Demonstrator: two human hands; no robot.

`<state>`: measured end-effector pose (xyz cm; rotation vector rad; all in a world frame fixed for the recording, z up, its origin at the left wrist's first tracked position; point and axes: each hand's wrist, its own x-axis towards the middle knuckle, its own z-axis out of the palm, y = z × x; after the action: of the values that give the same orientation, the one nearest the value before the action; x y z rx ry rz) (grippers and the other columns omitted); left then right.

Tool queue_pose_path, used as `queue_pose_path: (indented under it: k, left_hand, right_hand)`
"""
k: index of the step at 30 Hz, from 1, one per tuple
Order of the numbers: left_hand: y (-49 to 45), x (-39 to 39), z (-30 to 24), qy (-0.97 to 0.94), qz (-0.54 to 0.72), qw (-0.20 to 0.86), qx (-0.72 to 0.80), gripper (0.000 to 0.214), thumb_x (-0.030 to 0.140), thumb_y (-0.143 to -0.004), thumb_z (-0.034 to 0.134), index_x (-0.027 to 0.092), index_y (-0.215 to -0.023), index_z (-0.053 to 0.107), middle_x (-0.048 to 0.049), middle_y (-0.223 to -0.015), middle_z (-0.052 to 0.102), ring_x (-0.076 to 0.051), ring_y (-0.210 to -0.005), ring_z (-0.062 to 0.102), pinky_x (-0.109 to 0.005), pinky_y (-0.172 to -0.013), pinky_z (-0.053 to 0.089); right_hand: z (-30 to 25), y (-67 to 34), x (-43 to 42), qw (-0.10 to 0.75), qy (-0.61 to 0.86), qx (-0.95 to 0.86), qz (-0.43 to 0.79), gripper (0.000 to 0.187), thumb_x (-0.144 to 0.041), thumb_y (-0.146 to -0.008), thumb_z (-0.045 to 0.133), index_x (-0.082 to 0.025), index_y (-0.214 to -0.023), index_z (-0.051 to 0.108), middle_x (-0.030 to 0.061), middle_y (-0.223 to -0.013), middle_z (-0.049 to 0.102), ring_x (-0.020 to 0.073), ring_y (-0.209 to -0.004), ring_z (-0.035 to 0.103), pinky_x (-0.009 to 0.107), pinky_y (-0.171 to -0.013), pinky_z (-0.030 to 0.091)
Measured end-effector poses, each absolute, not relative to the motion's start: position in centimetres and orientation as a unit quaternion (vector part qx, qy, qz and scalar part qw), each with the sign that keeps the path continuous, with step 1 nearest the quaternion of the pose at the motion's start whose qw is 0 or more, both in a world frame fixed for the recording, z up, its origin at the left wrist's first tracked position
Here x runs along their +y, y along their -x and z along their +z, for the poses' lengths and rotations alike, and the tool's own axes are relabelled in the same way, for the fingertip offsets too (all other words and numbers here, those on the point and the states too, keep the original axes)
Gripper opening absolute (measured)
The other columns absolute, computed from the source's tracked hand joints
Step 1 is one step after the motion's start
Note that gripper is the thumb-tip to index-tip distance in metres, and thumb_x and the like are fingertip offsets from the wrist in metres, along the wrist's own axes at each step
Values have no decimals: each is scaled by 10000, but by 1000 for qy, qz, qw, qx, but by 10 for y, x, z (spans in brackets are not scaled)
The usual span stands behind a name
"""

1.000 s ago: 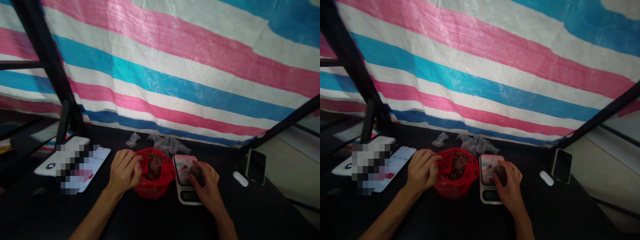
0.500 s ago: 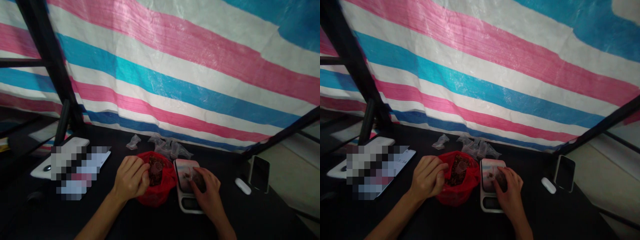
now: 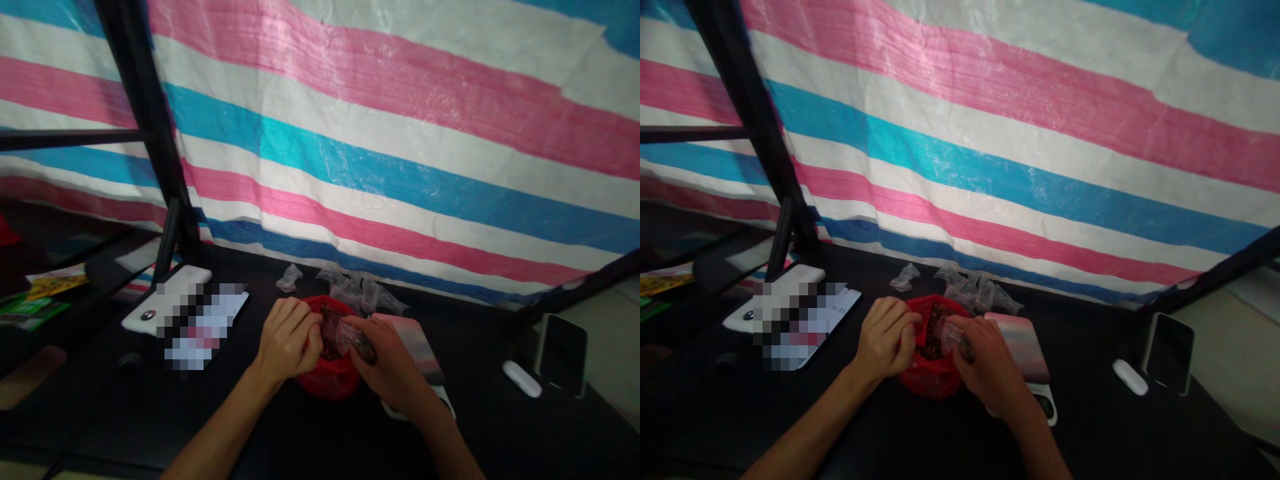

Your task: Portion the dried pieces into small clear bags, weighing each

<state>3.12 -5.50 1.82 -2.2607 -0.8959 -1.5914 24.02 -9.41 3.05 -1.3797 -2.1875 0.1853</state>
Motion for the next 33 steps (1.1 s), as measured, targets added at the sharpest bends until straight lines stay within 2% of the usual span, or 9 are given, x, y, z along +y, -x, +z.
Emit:
queue_pose_path:
  k: [6, 10, 13, 17, 21, 27, 33]
  left_hand:
    - [-27, -53, 19, 757, -554, 129, -320, 255, 107, -899, 428, 183, -749, 619, -47, -660, 602, -199, -674, 480, -362, -620, 362]
    - [-26, -52, 17, 756, -553, 128, -326, 252, 106, -901, 431, 178, -751, 619, -51, -668, 607, -198, -678, 477, -359, -622, 363]
    - [-25, -52, 16, 757, -548, 127, -332, 261, 111, -905, 426, 183, -749, 623, -49, -669, 603, -200, -680, 482, -359, -624, 367]
    - [-26, -52, 16, 757, -548, 119, -334, 269, 115, -906, 420, 186, -745, 624, -48, -669, 600, -201, -679, 478, -363, -625, 366]
    - [-27, -53, 16, 759, -549, 110, -333, 276, 120, -913, 413, 185, -740, 617, -46, -657, 589, -200, -674, 467, -363, -619, 356]
    - [-28, -54, 16, 760, -550, 103, -331, 291, 134, -932, 406, 180, -730, 610, -48, -662, 582, -199, -681, 451, -367, -633, 352]
    - [-28, -52, 15, 782, -519, 90, -332, 294, 148, -942, 412, 186, -720, 601, -45, -682, 581, -205, -705, 456, -367, -648, 353]
  right_hand:
    - [28, -237, -89, 250, 499, -828, 59, 480, -140, -873, 615, -282, -1331, 591, 54, -1100, 735, 245, -953, 669, 425, -892, 519]
    - [24, -235, -87, 256, 507, -821, 52, 461, -149, -870, 629, -293, -1308, 611, 46, -1013, 726, 242, -913, 659, 414, -864, 519]
    - [22, -234, -85, 257, 507, -822, 36, 436, -203, -885, 643, -303, -1308, 615, 48, -997, 727, 245, -896, 659, 416, -849, 519]
    - [21, -233, -84, 261, 498, -827, 27, 416, -174, -905, 586, -299, -1300, 626, 43, -986, 734, 231, -877, 661, 396, -821, 520]
    - [20, -233, -85, 263, 507, -820, 27, 351, -217, -896, 637, -291, -1238, 657, 46, -969, 727, 237, -858, 652, 401, -816, 513]
    - [20, -229, -86, 250, 493, -833, 29, 368, -198, -913, 626, -298, -1266, 645, 34, -936, 717, 229, -843, 636, 388, -802, 489]
    - [30, -233, -90, 306, 507, -805, 31, 281, -257, -928, 608, -278, -1198, 680, 40, -953, 721, 226, -856, 644, 387, -825, 481]
